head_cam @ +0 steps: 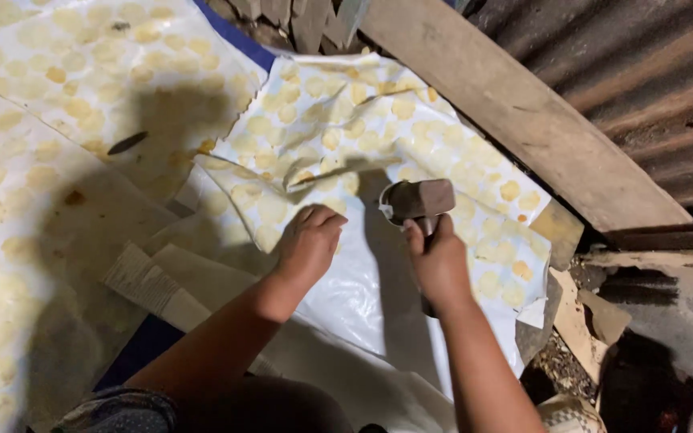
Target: The person cracks cocoa pods using a stone on a patterned board and then uses a hammer to flatten the beans on a white sheet. They also stir cocoa beans in a pan on a portable gas stove.
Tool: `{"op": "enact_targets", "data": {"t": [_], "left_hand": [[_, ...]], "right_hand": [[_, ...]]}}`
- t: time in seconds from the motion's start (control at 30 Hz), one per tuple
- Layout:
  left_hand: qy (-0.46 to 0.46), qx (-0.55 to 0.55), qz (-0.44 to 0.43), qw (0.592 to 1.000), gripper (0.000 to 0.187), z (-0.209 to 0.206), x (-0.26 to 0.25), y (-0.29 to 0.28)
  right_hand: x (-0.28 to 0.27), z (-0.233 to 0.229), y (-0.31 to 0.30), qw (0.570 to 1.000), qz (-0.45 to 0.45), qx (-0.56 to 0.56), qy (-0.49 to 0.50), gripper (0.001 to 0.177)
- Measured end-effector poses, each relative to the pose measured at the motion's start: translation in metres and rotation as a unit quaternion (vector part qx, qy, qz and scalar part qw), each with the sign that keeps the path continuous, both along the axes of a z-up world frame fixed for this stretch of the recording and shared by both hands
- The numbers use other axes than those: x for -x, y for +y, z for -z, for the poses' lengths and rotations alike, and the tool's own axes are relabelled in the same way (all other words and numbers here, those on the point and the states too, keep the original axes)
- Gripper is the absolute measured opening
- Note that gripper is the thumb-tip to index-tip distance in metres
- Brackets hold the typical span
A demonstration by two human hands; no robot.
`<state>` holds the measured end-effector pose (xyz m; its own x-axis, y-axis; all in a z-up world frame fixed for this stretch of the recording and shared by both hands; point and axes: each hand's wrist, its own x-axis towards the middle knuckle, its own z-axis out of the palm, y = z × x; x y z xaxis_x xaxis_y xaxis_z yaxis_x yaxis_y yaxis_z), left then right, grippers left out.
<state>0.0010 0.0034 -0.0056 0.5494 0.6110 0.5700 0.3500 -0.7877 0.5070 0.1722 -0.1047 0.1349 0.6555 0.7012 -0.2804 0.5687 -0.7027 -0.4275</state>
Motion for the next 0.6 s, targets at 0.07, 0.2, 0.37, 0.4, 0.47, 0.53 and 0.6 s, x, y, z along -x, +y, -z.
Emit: {"op": "enact_targets", "data": {"t": [0.07, 0.2, 0.37, 0.4, 0.47, 0.53, 0.6], "left_hand": [[0.035, -0.074, -0.032, 0.996, 0.015, -0.001, -0.005, 0.008], [0.035, -0.092, -0.033, 0.995, 0.007, -0.005, -0.022, 0.016], [0.109, 0.205, 0.029, 0.972, 0.057, -0.004, -0.044, 0.024], [0.109, 0.204, 0.028, 0.973, 0.057, -0.015, -0.043, 0.022], [0.145, 0.209, -0.019, 0.967, 0.045, -0.039, -0.043, 0.017], [0.150, 0.203, -0.008, 0.968, 0.037, -0.017, -0.034, 0.019], [0.153, 0.201, -0.001, 0.968, 0.032, -0.016, -0.017, 0.013]], "right_hand": [[0.013, 0.023, -0.004, 1.000, -0.001, -0.017, -0.004, 0.045], [0.004, 0.009, 0.003, 0.998, -0.005, -0.014, 0.053, 0.055], [0.021, -0.076, 0.006, 0.972, 0.019, -0.227, 0.061, 0.030], [0.022, -0.070, 0.008, 0.971, 0.018, -0.229, 0.062, 0.030], [0.023, -0.059, 0.012, 0.908, -0.023, -0.417, -0.029, 0.013], [0.027, -0.015, 0.012, 0.942, 0.012, -0.335, -0.028, 0.028], [0.028, 0.026, 0.016, 0.967, 0.041, -0.248, -0.027, 0.045]]}}
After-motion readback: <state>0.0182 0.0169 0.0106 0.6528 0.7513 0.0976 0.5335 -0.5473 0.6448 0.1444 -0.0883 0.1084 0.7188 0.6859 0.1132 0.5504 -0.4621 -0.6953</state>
